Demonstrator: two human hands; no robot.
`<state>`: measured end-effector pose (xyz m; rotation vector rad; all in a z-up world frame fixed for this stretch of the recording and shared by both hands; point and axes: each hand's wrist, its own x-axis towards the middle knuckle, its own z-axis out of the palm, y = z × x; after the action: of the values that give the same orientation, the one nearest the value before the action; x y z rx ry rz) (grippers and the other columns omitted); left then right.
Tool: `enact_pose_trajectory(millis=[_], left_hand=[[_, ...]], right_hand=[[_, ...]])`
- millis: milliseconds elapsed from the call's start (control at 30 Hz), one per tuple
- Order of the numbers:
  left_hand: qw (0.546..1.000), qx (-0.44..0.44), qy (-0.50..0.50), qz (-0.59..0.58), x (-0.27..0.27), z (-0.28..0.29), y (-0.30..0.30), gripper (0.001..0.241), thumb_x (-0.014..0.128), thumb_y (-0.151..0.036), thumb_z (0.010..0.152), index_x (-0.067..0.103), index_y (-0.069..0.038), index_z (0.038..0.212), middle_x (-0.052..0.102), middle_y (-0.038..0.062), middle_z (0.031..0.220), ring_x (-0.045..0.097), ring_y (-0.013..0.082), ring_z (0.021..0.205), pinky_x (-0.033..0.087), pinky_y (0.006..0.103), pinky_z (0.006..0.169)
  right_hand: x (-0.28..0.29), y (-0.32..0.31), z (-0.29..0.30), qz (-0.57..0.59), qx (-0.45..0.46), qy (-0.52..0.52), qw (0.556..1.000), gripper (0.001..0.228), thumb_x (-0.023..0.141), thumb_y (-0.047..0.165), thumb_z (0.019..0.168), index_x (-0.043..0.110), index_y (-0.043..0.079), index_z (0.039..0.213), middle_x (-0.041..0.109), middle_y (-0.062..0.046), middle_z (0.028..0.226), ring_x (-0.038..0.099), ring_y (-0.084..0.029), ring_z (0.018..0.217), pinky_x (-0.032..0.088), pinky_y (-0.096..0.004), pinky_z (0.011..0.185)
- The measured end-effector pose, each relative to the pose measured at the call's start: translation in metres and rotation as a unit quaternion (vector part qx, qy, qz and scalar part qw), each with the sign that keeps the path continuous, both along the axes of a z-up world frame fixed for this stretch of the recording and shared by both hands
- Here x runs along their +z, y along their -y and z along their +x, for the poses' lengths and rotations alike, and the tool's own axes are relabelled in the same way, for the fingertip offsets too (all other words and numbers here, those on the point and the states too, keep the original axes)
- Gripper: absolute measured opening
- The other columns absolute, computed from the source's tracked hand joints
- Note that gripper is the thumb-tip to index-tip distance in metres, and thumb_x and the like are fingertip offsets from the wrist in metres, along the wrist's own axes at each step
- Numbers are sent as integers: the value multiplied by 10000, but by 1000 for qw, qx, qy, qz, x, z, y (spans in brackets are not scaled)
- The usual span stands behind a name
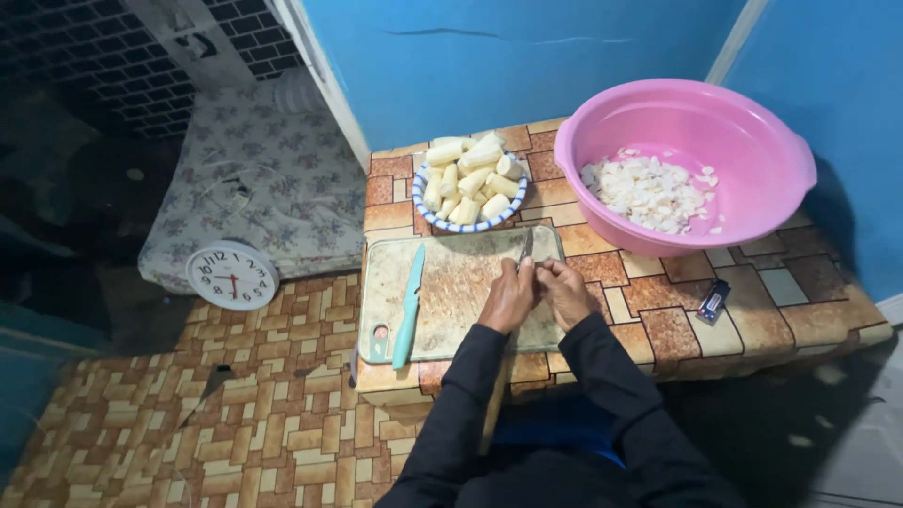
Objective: Dicing peeled cassava chunks into small pieces on a wooden cutting board and placing them into a pink plastic bowl.
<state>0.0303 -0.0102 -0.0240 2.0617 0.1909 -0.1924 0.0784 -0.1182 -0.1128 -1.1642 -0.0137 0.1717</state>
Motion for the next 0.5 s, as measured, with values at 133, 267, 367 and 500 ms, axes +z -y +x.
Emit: enact_pose_trajectory(millis=[133,267,367,500], left_hand=[[1000,-2,3,-19,24,-17,7,553,218,-526,929,352,-25,1121,563,377,1008,538,513,1023,440,565,859],[999,-17,13,-32,47,-32,12,527,235,-491,925,292,-58,1218,556,382,1028,528,509,1045,423,571,885],[999,-12,22,-36,33,-28,9,521,236,-495,930,275,-83,1248,551,386,1037,525,507,1052,417,565,899],[998,-5,26,-56,20,-24,5,539,230,-520,933,267,-101,1271,556,383,1029,525,509,1052,420,558,895]], right_hand=[[0,-3,1,7,-23,24,999,38,610,82,824,608,52,847,551,-16,696,543,-93,639,475,-204,561],[-30,0,15,17,-38,50,998,93,554,100,868,606,66,936,565,-51,810,543,-116,776,485,-230,685],[-17,0,8,5,-17,81,997,172,577,48,838,614,64,1005,594,-61,874,548,-120,816,493,-245,728],[-6,-1,5,-1,-7,109,994,303,605,-5,789,593,62,1084,608,-41,911,560,-95,815,494,-221,722]])
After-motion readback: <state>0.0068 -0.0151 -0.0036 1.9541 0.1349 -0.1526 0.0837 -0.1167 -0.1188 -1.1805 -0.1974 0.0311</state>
